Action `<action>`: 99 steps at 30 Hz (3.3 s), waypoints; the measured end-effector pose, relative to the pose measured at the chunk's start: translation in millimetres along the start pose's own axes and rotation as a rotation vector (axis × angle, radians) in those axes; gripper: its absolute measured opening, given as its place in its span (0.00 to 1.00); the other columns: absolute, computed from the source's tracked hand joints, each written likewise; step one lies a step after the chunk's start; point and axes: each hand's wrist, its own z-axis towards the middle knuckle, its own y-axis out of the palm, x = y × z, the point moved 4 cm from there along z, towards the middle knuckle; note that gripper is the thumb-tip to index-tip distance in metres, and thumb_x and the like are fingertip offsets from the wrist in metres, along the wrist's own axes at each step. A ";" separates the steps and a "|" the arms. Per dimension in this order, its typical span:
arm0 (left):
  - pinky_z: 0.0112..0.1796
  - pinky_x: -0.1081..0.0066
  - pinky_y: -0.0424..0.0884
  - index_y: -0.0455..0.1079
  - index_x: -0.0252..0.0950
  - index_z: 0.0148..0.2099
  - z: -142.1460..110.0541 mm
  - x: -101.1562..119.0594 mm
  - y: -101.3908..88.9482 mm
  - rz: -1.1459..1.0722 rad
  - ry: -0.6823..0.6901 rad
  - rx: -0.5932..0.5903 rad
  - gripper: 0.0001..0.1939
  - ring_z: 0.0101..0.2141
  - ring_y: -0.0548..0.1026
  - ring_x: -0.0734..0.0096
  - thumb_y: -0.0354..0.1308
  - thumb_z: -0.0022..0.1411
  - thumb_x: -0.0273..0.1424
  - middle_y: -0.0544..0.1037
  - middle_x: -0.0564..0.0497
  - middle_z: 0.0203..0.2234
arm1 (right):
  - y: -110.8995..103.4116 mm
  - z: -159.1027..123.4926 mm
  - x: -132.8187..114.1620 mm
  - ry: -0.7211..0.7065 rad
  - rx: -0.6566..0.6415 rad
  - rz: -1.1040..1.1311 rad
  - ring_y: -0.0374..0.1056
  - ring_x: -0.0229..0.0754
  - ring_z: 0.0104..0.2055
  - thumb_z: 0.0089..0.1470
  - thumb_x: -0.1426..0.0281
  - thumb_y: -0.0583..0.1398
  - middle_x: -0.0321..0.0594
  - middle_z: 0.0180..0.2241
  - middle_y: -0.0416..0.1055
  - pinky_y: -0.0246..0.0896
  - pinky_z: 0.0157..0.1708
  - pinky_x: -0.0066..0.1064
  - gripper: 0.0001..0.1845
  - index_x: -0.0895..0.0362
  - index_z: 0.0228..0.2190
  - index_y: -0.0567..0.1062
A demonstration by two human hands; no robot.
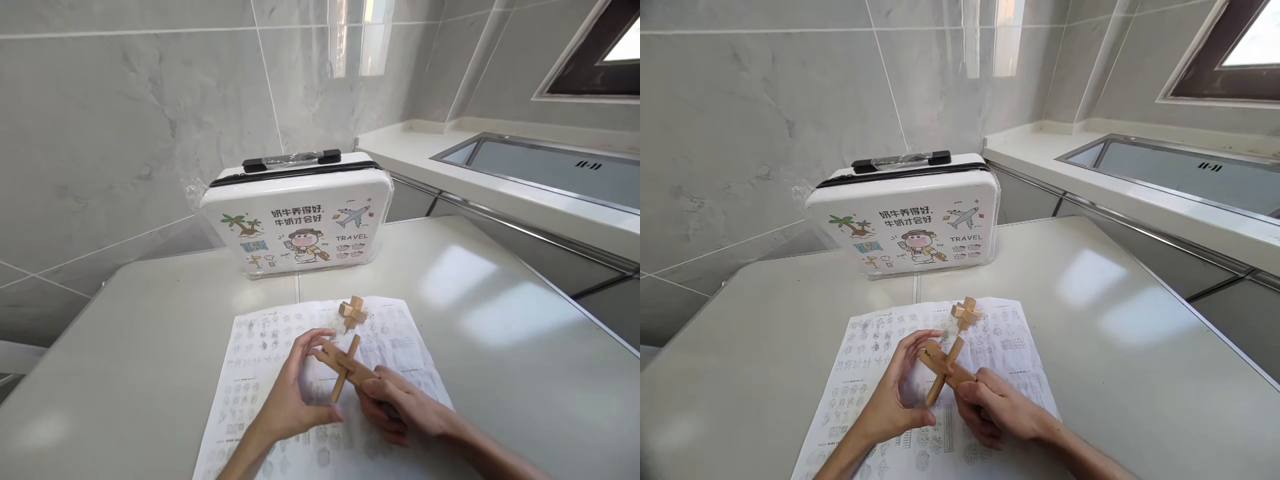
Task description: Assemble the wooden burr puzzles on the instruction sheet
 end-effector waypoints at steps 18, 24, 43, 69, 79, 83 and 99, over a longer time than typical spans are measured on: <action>0.64 0.47 0.66 0.69 0.46 0.67 0.1 7.4 10.0 -0.020 -0.036 -0.178 0.62 0.59 0.76 0.40 0.88 0.28 0.43 0.77 0.40 0.62 | 4.2 -1.5 18.0 0.170 -0.191 0.083 0.48 0.31 0.10 0.68 0.45 0.58 0.22 0.11 0.52 0.46 0.11 0.24 0.30 0.53 0.23 0.62; 0.65 0.43 0.65 0.77 0.45 0.61 3.8 11.5 8.1 -0.077 -0.009 -0.205 0.48 0.64 0.72 0.35 0.86 0.36 0.44 0.76 0.39 0.64 | 7.4 2.1 13.4 0.132 -0.198 0.147 0.45 0.30 0.10 0.68 0.43 0.58 0.21 0.11 0.53 0.46 0.09 0.23 0.30 0.53 0.25 0.62; 0.31 0.68 0.70 0.77 0.37 0.45 5.2 2.1 -21.7 -0.061 -0.147 0.326 0.20 0.27 0.74 0.71 0.58 0.74 0.50 0.81 0.47 0.37 | -10.4 2.2 8.0 -0.011 0.066 0.127 0.43 0.31 0.12 0.72 0.51 0.54 0.23 0.14 0.52 0.47 0.12 0.23 0.26 0.53 0.26 0.63; 0.26 0.70 0.64 0.71 0.39 0.55 2.7 20.2 -0.4 0.080 -0.111 0.153 0.21 0.21 0.66 0.72 0.47 0.79 0.50 0.71 0.56 0.23 | -2.0 -1.1 3.8 -0.001 0.017 -0.124 0.51 0.33 0.15 0.72 0.51 0.52 0.27 0.14 0.55 0.52 0.18 0.27 0.30 0.53 0.21 0.63; 0.23 0.75 0.57 0.68 0.38 0.49 2.5 12.7 10.1 -0.264 -0.159 -0.024 0.19 0.18 0.58 0.78 0.55 0.76 0.50 0.66 0.61 0.19 | 1.8 0.3 -10.1 -0.130 -0.029 -0.212 0.68 0.36 0.21 0.69 0.43 0.58 0.33 0.27 0.75 0.61 0.23 0.28 0.29 0.57 0.48 0.72; 0.24 0.75 0.58 0.65 0.40 0.52 1.9 10.6 11.4 -0.269 -0.164 -0.046 0.18 0.18 0.57 0.77 0.55 0.76 0.50 0.65 0.62 0.18 | -4.6 2.3 -8.1 -0.189 -0.026 -0.156 0.74 0.39 0.27 0.66 0.46 0.65 0.34 0.30 0.77 0.64 0.24 0.26 0.39 0.55 0.64 0.60; 0.26 0.73 0.60 0.67 0.36 0.46 3.8 7.8 17.2 -0.289 -0.134 -0.076 0.18 0.19 0.61 0.79 0.55 0.77 0.48 0.72 0.58 0.21 | -18.4 0.0 -1.5 -0.235 0.153 -0.013 0.51 0.24 0.10 0.60 0.53 0.72 0.28 0.29 0.75 0.44 0.09 0.19 0.25 0.53 0.46 0.69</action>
